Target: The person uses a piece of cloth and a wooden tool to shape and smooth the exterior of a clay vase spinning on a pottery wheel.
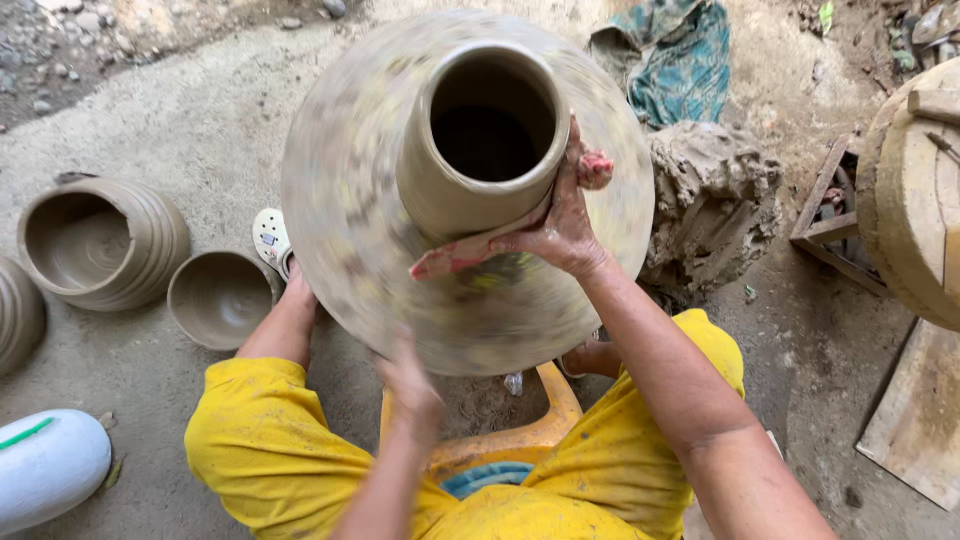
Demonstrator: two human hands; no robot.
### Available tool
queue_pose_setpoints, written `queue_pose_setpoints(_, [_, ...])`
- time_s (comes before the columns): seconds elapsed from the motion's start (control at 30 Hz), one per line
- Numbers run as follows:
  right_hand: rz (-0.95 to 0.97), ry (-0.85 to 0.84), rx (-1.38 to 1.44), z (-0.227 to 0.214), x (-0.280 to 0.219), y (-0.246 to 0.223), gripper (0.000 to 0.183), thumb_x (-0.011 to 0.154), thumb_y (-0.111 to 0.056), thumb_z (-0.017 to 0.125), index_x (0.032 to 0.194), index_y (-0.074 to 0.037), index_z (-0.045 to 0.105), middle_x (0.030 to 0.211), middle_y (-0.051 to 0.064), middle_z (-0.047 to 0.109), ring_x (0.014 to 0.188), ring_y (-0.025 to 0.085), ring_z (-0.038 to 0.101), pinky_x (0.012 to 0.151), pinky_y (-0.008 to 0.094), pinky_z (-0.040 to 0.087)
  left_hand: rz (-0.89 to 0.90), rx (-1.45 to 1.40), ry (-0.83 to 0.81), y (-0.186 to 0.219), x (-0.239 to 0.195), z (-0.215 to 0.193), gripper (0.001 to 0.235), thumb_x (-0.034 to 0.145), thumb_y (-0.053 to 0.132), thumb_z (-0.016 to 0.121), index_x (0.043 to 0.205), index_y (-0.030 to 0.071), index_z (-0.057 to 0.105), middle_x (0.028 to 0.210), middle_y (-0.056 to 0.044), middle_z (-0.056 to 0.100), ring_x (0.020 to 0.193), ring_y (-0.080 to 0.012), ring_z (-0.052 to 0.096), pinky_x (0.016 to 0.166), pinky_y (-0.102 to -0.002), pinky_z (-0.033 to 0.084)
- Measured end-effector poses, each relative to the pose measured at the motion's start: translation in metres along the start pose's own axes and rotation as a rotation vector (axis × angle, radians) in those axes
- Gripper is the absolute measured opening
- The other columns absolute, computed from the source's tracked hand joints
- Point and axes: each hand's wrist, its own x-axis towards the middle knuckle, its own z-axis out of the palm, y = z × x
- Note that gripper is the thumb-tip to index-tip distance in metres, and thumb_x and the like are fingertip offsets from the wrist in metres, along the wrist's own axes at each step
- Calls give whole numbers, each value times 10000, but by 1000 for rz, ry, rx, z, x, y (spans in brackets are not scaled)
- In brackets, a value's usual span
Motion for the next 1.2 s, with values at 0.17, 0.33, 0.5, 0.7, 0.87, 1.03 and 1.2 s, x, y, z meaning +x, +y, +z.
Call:
queue_pose_setpoints(0.17, [-5,-14,-103,-11,-7,0,1671,551,-313,1066,1670,-119,-160,1766,172,164,1632,313,257,1357,439,253,46,-140,-17,38,-16,49,516,1079,279,388,1550,67,399,1544,-143,505,1384,-285,497,1158,-438,404])
queue_pose_setpoints(0.33, [75,-2,-5,-20,-9,-4,1654,559,-295,1056,1684,-119,-143,1757,171,219,1615,309,313,1354,428,287,329,260,297,49,-102,178,644,977,346,604,1544,90,435,1513,-139,546,1379,-301,474,1159,-455,385])
queue_pose_setpoints(0.5, [-1,18,-118,-26,2,-7,1657,529,-265,1073,1690,-131,-101,1734,167,231,1623,303,302,1367,415,276,860,1193,265,117,-81,265,967,790,390,882,1567,79,396,1568,-150,505,1521,-341,334,1227,-517,275])
queue_pose_setpoints(0.7, [-12,29,-104,-22,13,-3,1640,536,-280,1084,1664,-127,-97,1701,162,263,1572,284,330,1380,420,290,832,1206,229,112,-56,268,991,816,403,837,1630,122,346,1635,-97,462,1592,-334,302,1253,-522,199])
queue_pose_setpoints(0.87, [1,21,-55,-17,22,-4,1666,531,-279,1085,1693,-136,-100,1689,156,302,1559,284,359,1375,424,300,885,1242,304,101,-56,265,974,882,407,801,1641,110,267,1679,-117,374,1591,-351,255,1250,-540,157])
queue_pose_setpoints(1.03, [6,0,-27,-11,26,-10,1679,527,-267,1091,1685,-133,-119,1735,158,311,1599,289,371,1365,417,308,882,1230,348,91,-67,266,915,961,362,733,1664,81,219,1712,-117,341,1611,-328,274,1278,-517,175])
queue_pose_setpoints(1.2, [0,-28,10,-10,24,-14,1697,493,-258,1088,1691,-123,-107,1690,158,305,1575,279,353,1375,421,286,908,1179,395,75,-76,273,889,983,311,730,1654,54,206,1706,-127,316,1607,-330,266,1275,-509,167])
